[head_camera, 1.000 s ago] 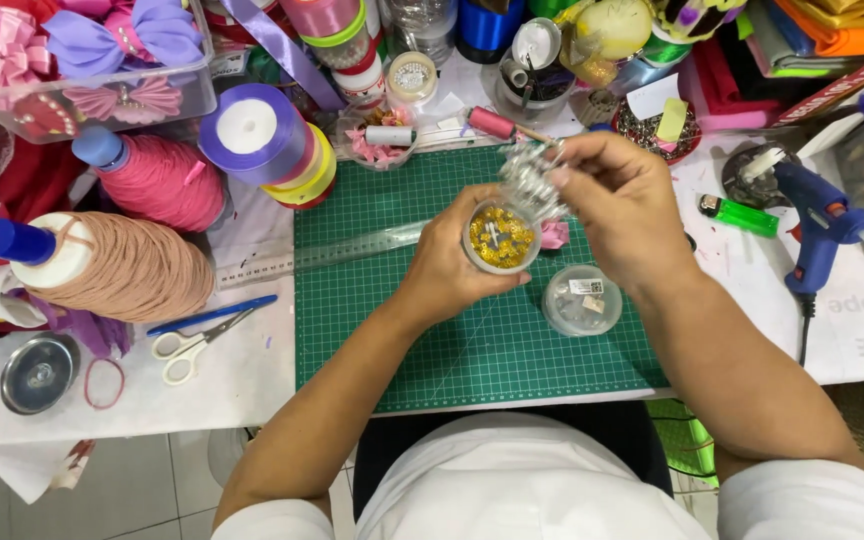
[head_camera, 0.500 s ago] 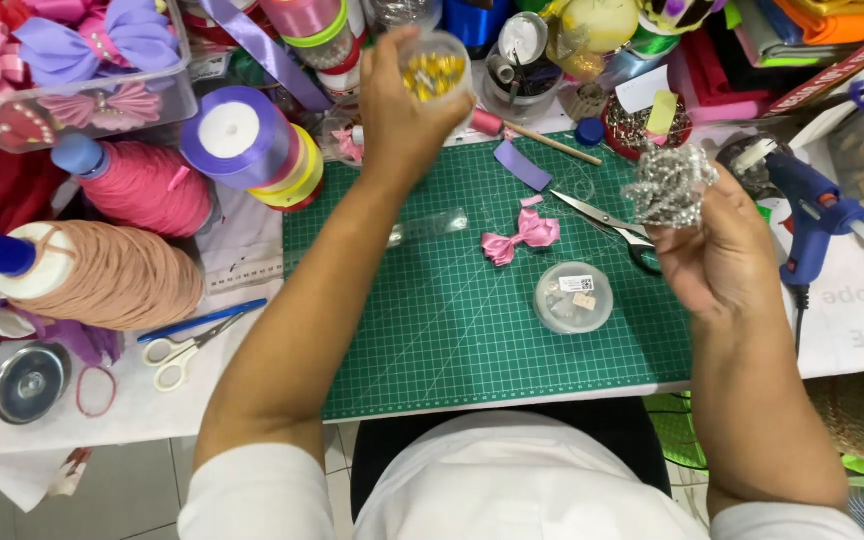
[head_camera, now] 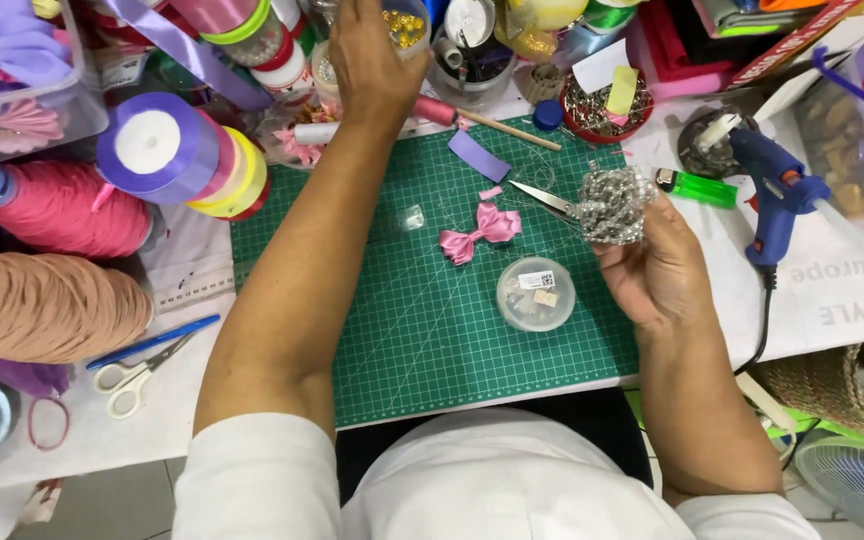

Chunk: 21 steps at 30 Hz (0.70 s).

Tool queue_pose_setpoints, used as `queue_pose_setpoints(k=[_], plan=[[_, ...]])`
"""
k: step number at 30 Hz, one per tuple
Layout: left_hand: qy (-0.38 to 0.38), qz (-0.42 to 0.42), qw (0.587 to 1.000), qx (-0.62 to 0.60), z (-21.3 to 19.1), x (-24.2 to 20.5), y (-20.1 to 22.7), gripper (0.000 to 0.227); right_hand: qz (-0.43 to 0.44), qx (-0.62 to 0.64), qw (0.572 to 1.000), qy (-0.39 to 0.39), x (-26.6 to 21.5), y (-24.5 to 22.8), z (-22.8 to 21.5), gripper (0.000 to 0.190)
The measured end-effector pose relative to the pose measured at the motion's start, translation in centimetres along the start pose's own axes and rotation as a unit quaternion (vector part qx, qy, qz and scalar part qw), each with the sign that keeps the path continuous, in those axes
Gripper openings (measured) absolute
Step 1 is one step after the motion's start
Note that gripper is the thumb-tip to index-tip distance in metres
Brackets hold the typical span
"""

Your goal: Assembling and decorating a pink ribbon bow by applying hot glue and attaching small silver charms.

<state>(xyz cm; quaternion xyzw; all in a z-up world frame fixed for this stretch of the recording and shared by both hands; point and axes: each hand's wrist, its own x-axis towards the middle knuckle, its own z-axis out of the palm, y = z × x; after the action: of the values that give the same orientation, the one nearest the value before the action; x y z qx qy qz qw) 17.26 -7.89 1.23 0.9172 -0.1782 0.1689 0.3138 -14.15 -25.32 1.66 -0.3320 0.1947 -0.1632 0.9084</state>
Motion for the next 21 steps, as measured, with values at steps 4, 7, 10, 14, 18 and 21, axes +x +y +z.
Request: queue_pose_setpoints(k=[4,7,10,14,18,21], plan=[[-0.004,0.039,0.999,-0.022,1.0,0.1,-0.4,0.085,-0.002,0.019,1.0,-0.025,0.2,0.6,-0.7,0.029],[-0.004,0.022,0.997,-0.077,1.3,0.2,-0.3,0.09,0.011,0.06,0.997,-0.049,0.4,0.9,-1.1,0.033],[-0.017,-0.008,0.995,-0.101,1.7,0.0,-0.4,0.107,0.028,0.061,0.998,-0.007,0.5,1.3,-1.6,0.021],[0.033,0.033,0.989,-0.137,2.0,0.0,-1.1,0.108,0.029,0.054,0.998,-0.017,0.4,1.6,-1.7,0.034],[0.052,0.033,0.986,-0.154,3.4,0.5,-2.0,0.11,0.04,0.07,0.997,0.007,0.4,1.6,-2.1,0.035],[0.043,0.033,0.988,-0.147,2.8,1.3,-2.3,0.088,0.029,0.05,0.998,0.031,-0.1,0.9,-0.5,0.025]])
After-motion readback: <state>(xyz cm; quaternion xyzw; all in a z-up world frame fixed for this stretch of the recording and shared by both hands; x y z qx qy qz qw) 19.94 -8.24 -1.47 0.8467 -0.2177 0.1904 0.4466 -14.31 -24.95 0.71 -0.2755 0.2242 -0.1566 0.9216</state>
